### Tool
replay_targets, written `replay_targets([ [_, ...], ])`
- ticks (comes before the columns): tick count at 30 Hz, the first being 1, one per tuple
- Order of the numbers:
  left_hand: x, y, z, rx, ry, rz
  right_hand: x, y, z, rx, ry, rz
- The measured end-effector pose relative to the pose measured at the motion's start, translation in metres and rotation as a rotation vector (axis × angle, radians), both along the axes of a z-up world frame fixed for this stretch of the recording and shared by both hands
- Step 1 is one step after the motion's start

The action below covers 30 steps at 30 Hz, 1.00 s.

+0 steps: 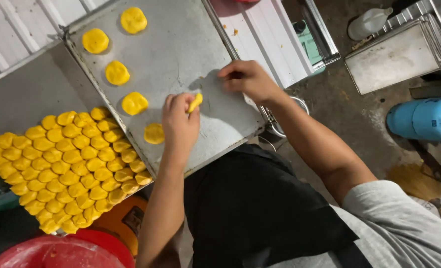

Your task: Manually filling pre-portioned balls of yellow pastry dough with a filling and arranging them on a tray.

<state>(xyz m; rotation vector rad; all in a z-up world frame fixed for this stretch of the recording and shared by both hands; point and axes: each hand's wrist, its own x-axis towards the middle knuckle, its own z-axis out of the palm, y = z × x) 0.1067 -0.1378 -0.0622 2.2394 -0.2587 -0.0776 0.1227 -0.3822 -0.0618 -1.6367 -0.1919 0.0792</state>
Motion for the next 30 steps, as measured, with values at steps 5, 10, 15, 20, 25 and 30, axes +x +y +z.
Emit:
replay_targets([
  [5, -0.052, 0.02, -0.046, 0.253, -0.461, -0.173, -0.028, -0.007, 0.023, 0.207, 0.143, -0.144],
  [10, -0.06, -0.002, -0.029, 0.467, -0.503, -0.221, -0.036, 0.008, 0.027, 0.199, 0.128, -0.067],
  [15, -0.058, -0.003, -0.033, 0.557, -0.315, -0.255, -0.034, 0.014, 0.031, 0.175, 0.14, 0.044],
  [20, -0.05, 0.007, -0.011, 0.478, -0.061, -0.365, -0.039, -0.001, 0.035, -0.004, 0.1, -0.016],
  [25, -0.021, 0.002, -0.034, 0.234, -0.294, 0.023, -0.049, 0.007, 0.034, 0.022, 0.13, -0.083],
  [30, -0.017, 0.004, -0.018, 0.222, 0.328, 0.03, -0.055, 0.022, 0.019, -0.236, 0.03, -0.043],
])
